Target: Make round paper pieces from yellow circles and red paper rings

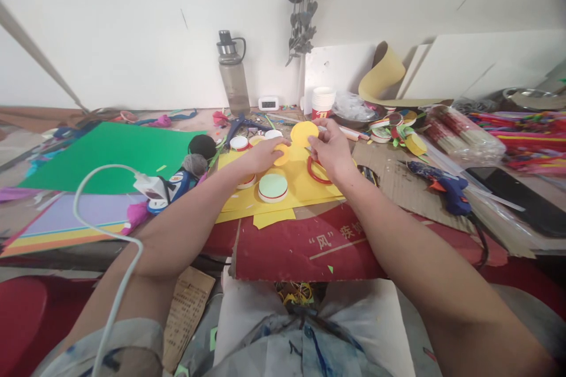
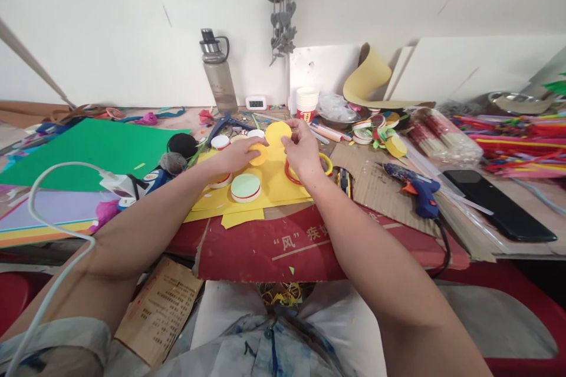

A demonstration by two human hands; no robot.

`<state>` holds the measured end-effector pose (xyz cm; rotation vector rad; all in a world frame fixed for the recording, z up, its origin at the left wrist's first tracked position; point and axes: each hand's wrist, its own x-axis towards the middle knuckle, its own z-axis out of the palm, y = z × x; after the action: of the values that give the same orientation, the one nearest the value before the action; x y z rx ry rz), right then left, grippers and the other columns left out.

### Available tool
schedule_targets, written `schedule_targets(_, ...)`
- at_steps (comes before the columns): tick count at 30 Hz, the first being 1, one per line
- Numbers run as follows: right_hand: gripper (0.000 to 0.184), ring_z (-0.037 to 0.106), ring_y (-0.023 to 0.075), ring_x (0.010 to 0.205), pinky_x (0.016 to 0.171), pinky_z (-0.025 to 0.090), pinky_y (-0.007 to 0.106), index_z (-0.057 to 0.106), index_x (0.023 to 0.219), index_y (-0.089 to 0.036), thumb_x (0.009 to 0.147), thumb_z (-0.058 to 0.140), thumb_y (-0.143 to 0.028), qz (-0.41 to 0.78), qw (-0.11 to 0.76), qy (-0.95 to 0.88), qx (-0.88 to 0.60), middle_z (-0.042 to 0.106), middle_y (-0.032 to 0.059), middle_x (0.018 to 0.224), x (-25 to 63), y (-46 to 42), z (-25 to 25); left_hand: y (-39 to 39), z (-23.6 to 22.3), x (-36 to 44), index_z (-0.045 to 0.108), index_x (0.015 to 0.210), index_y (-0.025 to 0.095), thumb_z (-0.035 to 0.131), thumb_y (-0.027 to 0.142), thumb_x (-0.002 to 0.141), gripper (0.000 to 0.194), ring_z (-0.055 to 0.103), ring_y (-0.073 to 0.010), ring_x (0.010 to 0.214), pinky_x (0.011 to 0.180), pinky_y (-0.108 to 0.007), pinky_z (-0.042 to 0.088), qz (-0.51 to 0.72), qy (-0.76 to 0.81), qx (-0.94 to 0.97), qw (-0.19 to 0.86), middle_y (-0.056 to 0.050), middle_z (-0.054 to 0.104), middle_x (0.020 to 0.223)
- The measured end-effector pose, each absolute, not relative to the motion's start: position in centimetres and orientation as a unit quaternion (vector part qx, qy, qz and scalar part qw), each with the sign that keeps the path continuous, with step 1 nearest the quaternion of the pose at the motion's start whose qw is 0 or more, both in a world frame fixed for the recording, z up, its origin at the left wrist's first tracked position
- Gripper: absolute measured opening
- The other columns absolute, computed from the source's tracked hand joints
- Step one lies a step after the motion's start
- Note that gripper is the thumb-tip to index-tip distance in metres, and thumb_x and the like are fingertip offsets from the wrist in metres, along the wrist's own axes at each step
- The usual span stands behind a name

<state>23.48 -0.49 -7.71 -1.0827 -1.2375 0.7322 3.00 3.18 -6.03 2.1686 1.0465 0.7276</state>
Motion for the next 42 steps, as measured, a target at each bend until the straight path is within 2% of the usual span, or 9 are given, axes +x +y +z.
schedule_targets(4, 0.036, 0.046, 0.0099, 0.050, 0.047, 0.037, 0.024, 0.065, 0.114, -0.026, 0.081, 0.070, -0.015, 0.401, 0.615, -0.496, -0.464, 0.054, -0.0091, 0.066, 23.2, -1.1, -6.9, 2.9, -5.3, 3.6, 0.077, 0.103, 0.018, 0.057, 0.020, 0.098, 0.020, 0.066, -0.0273, 0.120, 0.115, -0.040, 0.043, 0.269, 0.415, 0.835, 0.241, -0.011, 0.078, 0.123)
schedule_targets(9, 0.045, 0.049, 0.0093, 0.054, 0.051, 0.042, 0.023, 0.068, 0.121, -0.026, 0.077, 0.081, -0.025, 0.458, 0.614, -0.495, -0.410, 0.054, -0.0092, 0.066, 23.2, -1.7, -6.4, 2.2, -3.9, 3.8, 0.071, 0.092, 0.016, 0.054, 0.036, 0.108, 0.031, 0.069, -0.0151, 0.090, 0.077, -0.024, 0.047, 0.385, 0.385, 0.724, 0.423, -0.006, 0.076, 0.092)
schedule_targets(12, 0.050, 0.050, 0.0092, 0.056, 0.052, 0.043, 0.022, 0.071, 0.124, -0.025, 0.076, 0.085, -0.028, 0.470, 0.615, -0.499, -0.391, 0.055, -0.0087, 0.066, 23.2, -1.8, -6.5, 1.9, -3.9, 3.9, 0.068, 0.095, 0.016, 0.073, 0.044, 0.100, 0.029, 0.071, -0.0124, 0.081, 0.069, -0.022, 0.045, 0.404, 0.329, 0.623, 0.584, -0.004, 0.074, 0.089)
schedule_targets(15, 0.053, 0.049, 0.0090, 0.057, 0.052, 0.044, 0.023, 0.073, 0.126, -0.024, 0.076, 0.087, -0.031, 0.468, 0.616, -0.507, -0.380, 0.055, -0.0081, 0.067, 23.0, -1.8, -6.5, 1.7, -4.2, 4.1, 0.065, 0.099, 0.017, 0.091, 0.048, 0.083, 0.044, 0.076, -0.0139, 0.079, 0.068, -0.024, 0.050, 0.383, 0.275, 0.551, 0.688, -0.002, 0.075, 0.093)
schedule_targets(18, 0.052, 0.049, 0.0095, 0.058, 0.053, 0.045, 0.024, 0.076, 0.128, -0.025, 0.078, 0.085, -0.033, 0.456, 0.612, -0.533, -0.366, 0.056, -0.0065, 0.072, 22.9, -1.9, -6.4, 1.5, -4.3, 4.2, 0.065, 0.099, 0.018, 0.099, 0.048, 0.071, 0.054, 0.077, -0.0147, 0.079, 0.069, -0.025, 0.055, 0.373, 0.243, 0.528, 0.723, 0.000, 0.075, 0.093)
schedule_targets(23, 0.046, 0.051, 0.0112, 0.063, 0.056, 0.049, 0.028, 0.077, 0.130, -0.029, 0.085, 0.080, -0.035, 0.380, 0.601, -0.586, -0.388, 0.059, -0.0015, 0.088, 23.0, -1.6, -6.8, 1.4, -4.2, 4.2, 0.067, 0.102, 0.018, 0.102, 0.045, 0.067, 0.057, 0.078, -0.0151, 0.078, 0.064, -0.023, 0.054, 0.361, 0.227, 0.527, 0.735, -0.001, 0.077, 0.091)
schedule_targets(28, 0.040, 0.062, 0.0202, 0.086, 0.078, 0.059, 0.039, 0.078, 0.129, -0.030, 0.089, 0.076, -0.032, 0.200, 0.593, -0.655, -0.423, 0.069, 0.0063, 0.110, 23.3, -1.6, -7.2, 1.4, -3.9, 4.0, 0.067, 0.100, 0.017, 0.107, 0.046, 0.056, 0.066, 0.075, -0.0129, 0.072, 0.062, -0.021, 0.053, 0.363, 0.221, 0.547, 0.721, 0.001, 0.074, 0.080)
schedule_targets(36, 0.047, 0.063, 0.0227, 0.090, 0.081, 0.061, 0.043, 0.068, 0.145, -0.032, 0.099, 0.069, -0.043, 0.132, 0.553, -0.695, -0.440, 0.064, 0.0088, 0.116, 23.3, -1.8, -7.6, 1.0, -3.2, 4.0, 0.065, 0.097, 0.017, 0.099, 0.043, 0.069, 0.050, 0.069, -0.0112, 0.064, 0.062, -0.023, 0.052, 0.363, 0.219, 0.541, 0.726, 0.001, 0.072, 0.080)
schedule_targets(42, 0.078, 0.059, 0.0309, 0.115, 0.089, 0.065, 0.051, 0.051, 0.161, -0.035, 0.091, 0.079, -0.058, 0.092, 0.543, -0.718, -0.426, 0.059, 0.0133, 0.134, 23.0, -2.8, -6.6, 1.3, -3.2, 4.1, 0.070, 0.101, 0.015, 0.075, 0.045, 0.090, 0.033, 0.065, -0.0136, 0.068, 0.065, -0.025, 0.052, 0.359, 0.251, 0.498, 0.749, -0.008, 0.077, 0.088)
